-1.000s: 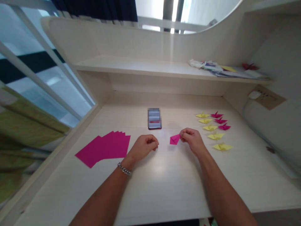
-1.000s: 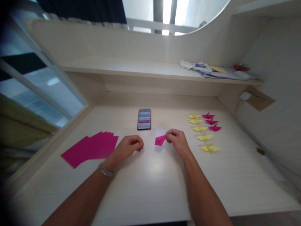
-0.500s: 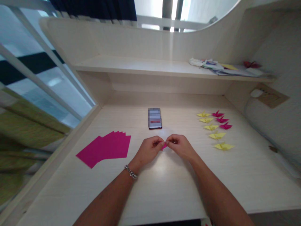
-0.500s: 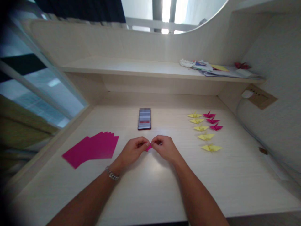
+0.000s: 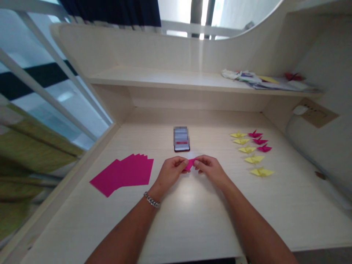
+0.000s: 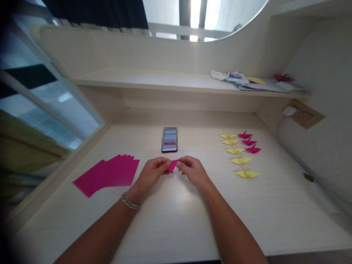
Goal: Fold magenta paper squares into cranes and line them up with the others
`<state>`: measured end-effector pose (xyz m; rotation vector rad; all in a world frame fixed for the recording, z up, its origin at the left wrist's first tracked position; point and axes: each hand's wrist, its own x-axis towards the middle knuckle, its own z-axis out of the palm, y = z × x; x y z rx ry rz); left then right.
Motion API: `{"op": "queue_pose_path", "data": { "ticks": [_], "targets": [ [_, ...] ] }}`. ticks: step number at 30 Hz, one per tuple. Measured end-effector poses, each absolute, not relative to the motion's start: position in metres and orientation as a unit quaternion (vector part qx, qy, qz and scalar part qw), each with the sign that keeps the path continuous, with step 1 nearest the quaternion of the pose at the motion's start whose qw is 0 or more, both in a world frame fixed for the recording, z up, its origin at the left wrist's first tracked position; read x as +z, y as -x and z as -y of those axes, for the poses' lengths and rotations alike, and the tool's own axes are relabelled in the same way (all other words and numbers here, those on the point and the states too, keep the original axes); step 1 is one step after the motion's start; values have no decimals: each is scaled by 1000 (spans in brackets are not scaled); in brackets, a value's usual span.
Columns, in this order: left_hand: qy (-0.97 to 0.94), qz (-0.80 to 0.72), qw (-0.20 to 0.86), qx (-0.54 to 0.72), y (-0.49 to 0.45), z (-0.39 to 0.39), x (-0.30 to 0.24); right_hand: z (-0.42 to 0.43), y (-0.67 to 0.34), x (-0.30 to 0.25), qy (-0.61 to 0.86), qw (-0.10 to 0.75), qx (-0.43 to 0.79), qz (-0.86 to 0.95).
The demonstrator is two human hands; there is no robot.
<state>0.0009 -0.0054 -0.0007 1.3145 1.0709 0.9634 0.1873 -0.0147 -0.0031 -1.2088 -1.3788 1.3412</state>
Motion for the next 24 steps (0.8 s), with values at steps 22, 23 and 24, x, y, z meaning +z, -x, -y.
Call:
{"op": "queue_pose_path", "data": {
  "ticks": [22, 23, 24],
  "targets": [
    [-581, -517, 436, 453, -7, 11, -9, 26, -155, -8, 567, 460, 365, 578],
    [-569, -514, 452, 456, -8, 11, -10, 26, -156, -8, 567, 460, 358, 581],
    [-557, -509, 469, 459, -8, 11, -11, 26, -157, -7, 566, 463, 355, 583]
  ]
}}
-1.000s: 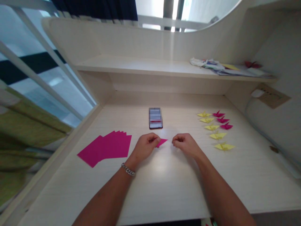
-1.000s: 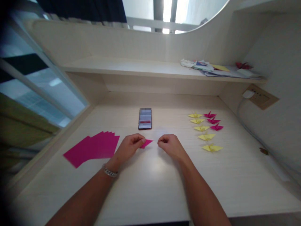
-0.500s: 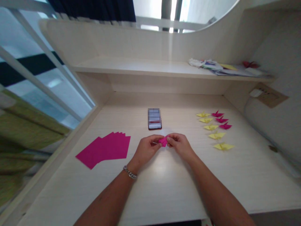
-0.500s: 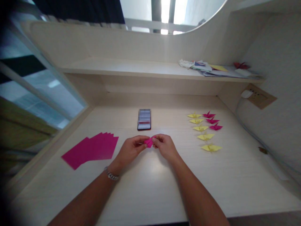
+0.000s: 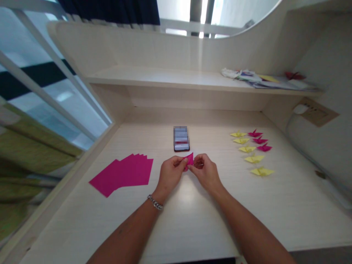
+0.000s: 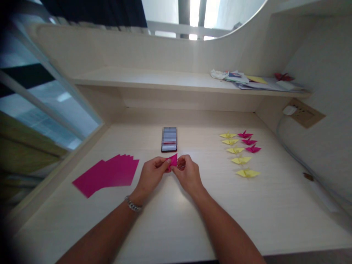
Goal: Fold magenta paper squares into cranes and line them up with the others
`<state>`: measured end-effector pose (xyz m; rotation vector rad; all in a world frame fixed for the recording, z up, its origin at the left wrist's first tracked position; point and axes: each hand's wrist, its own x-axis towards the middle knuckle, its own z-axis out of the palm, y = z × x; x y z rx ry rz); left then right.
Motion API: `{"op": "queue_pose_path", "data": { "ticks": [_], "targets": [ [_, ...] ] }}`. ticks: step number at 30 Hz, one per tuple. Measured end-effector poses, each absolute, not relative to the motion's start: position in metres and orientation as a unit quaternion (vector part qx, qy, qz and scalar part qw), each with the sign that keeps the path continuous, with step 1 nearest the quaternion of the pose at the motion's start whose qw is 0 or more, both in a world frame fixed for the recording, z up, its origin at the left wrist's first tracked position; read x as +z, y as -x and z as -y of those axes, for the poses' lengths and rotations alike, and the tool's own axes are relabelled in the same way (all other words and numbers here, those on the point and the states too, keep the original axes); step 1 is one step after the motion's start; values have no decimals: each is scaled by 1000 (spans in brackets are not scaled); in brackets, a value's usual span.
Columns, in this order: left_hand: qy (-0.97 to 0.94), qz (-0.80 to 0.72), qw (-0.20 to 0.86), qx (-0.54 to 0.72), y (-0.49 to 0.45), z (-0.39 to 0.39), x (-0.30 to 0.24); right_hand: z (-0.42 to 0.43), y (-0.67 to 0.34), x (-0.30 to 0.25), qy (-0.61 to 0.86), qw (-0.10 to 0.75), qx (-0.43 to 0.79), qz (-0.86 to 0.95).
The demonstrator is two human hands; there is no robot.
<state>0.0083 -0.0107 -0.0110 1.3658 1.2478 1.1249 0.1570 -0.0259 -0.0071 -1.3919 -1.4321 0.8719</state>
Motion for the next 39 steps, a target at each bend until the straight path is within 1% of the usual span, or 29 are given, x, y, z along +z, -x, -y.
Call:
{"op": "queue_pose_path", "data": {
  "ticks": [5, 7, 9, 11, 12, 13, 17, 19, 23, 34, 39],
  "targets": [
    [-479, -489, 562, 464, -11, 9, -11, 25, -160, -10, 547, 494, 360, 571],
    [-446, -479, 601, 460, -12, 10, -8, 22, -161, -12, 531, 519, 403, 535],
    [-419, -463, 640, 448, -13, 10, -5, 18, -162, -15, 514, 539, 476, 467],
    [-406, -452, 665, 435, -13, 11, -2, 16, -163, -16, 502, 543, 532, 412],
    [-405, -450, 669, 431, -13, 12, -2, 15, -164, -16, 502, 540, 541, 405],
    [-406, -450, 670, 429, -13, 12, -2, 15, -165, -16, 506, 538, 532, 414],
    [-405, -443, 675, 429, -13, 13, -3, 17, -167, -15, 538, 531, 417, 504],
    [-400, -437, 680, 432, -14, 14, -3, 19, -168, -14, 552, 520, 383, 528],
    [-376, -418, 696, 446, -15, 15, -2, 21, -166, -13, 565, 506, 364, 540],
    [-320, -359, 740, 471, -17, 16, 0, 28, -161, -8, 543, 508, 300, 597],
    [-296, -343, 747, 486, -17, 14, 0, 30, -160, -5, 527, 517, 295, 607]
  ]
}}
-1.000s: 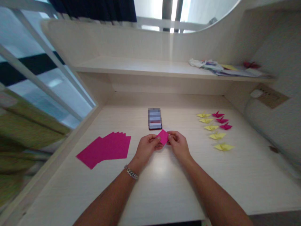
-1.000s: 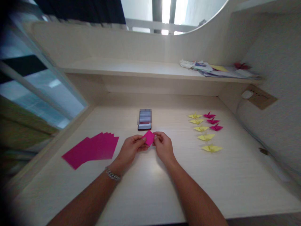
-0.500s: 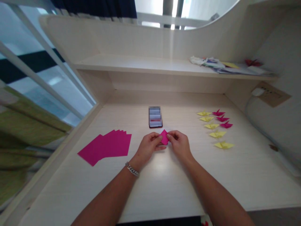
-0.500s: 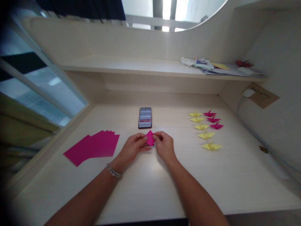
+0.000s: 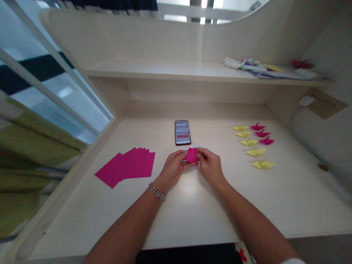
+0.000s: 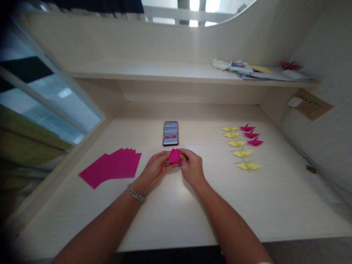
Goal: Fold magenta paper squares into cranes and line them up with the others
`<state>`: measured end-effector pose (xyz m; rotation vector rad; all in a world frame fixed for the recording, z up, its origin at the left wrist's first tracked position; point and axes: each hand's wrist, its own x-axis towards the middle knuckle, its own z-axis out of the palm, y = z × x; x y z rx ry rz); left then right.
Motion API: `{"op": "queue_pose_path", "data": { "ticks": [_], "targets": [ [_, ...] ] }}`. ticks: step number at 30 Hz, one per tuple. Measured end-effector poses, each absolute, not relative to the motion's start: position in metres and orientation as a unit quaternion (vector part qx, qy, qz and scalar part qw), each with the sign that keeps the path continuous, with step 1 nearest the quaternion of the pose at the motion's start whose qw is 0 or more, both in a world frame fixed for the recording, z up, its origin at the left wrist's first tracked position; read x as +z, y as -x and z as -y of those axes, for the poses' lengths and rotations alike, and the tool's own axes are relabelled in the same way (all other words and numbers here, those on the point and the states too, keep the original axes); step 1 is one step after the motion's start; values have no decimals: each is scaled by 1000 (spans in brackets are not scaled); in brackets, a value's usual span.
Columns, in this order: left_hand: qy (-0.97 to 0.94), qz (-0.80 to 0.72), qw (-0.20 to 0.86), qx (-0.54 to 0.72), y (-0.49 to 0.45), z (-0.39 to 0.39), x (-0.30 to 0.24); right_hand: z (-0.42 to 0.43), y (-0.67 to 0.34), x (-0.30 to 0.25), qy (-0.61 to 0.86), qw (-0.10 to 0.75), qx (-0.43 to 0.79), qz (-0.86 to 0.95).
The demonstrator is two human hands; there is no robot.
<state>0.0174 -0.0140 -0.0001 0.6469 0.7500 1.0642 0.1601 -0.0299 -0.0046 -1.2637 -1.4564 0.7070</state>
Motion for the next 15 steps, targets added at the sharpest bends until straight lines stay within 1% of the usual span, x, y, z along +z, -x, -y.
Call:
{"op": "queue_pose_path", "data": {
  "ticks": [6, 11, 15],
  "targets": [
    [-293, -351, 737, 498, -17, 13, 0, 31, -158, -6, 521, 547, 317, 574],
    [-293, -358, 730, 503, -16, 14, 0, 30, -159, -6, 529, 536, 343, 561],
    [-301, -362, 725, 503, -16, 14, 2, 27, -160, -6, 513, 533, 389, 549]
  ]
}}
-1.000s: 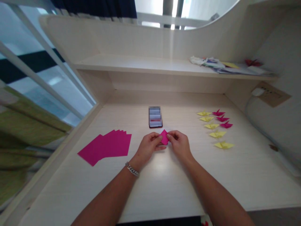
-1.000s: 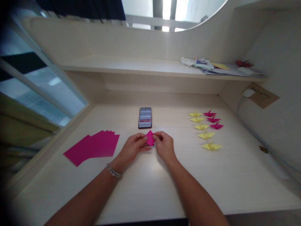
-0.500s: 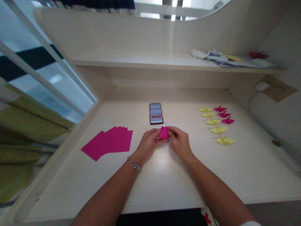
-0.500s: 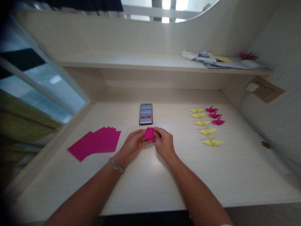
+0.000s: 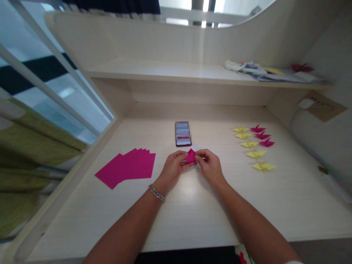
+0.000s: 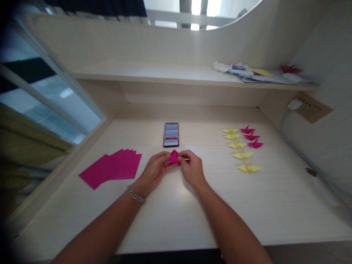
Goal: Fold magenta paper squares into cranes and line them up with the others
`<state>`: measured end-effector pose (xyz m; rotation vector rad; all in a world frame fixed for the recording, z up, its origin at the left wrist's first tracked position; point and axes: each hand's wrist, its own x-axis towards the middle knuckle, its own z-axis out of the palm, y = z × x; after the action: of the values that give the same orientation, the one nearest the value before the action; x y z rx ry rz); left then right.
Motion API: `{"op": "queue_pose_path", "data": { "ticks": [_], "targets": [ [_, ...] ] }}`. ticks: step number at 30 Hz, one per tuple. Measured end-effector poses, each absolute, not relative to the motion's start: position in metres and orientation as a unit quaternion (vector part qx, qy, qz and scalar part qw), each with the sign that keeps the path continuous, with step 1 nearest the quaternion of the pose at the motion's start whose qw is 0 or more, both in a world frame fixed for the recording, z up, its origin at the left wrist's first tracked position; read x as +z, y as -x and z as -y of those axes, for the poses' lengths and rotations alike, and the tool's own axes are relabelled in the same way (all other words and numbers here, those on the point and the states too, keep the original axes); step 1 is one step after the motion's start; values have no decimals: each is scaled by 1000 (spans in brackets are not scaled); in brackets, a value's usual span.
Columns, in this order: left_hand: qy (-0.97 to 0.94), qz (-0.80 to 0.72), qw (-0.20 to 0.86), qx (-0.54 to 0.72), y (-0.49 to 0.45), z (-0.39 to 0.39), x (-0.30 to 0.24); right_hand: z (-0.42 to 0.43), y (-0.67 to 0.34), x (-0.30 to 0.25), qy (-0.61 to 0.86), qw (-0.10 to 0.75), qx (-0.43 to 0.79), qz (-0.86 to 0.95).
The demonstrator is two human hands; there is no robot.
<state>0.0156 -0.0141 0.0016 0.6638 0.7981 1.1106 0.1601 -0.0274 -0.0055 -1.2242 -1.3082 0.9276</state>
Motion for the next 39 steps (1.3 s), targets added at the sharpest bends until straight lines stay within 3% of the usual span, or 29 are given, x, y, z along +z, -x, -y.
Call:
{"op": "queue_pose_path", "data": {
  "ticks": [10, 22, 31, 39],
  "targets": [
    [-343, -355, 736, 463, -12, 14, 1, 20, -165, -9, 500, 507, 463, 528],
    [-420, -400, 689, 435, -9, 10, -2, 22, -176, -7, 471, 442, 332, 687],
    [-501, -453, 563, 476, -7, 10, 2, 20, -171, -9, 449, 443, 507, 588],
    [-506, -397, 597, 480, -10, 15, 4, 20, -164, -5, 484, 495, 594, 411]
  ]
}}
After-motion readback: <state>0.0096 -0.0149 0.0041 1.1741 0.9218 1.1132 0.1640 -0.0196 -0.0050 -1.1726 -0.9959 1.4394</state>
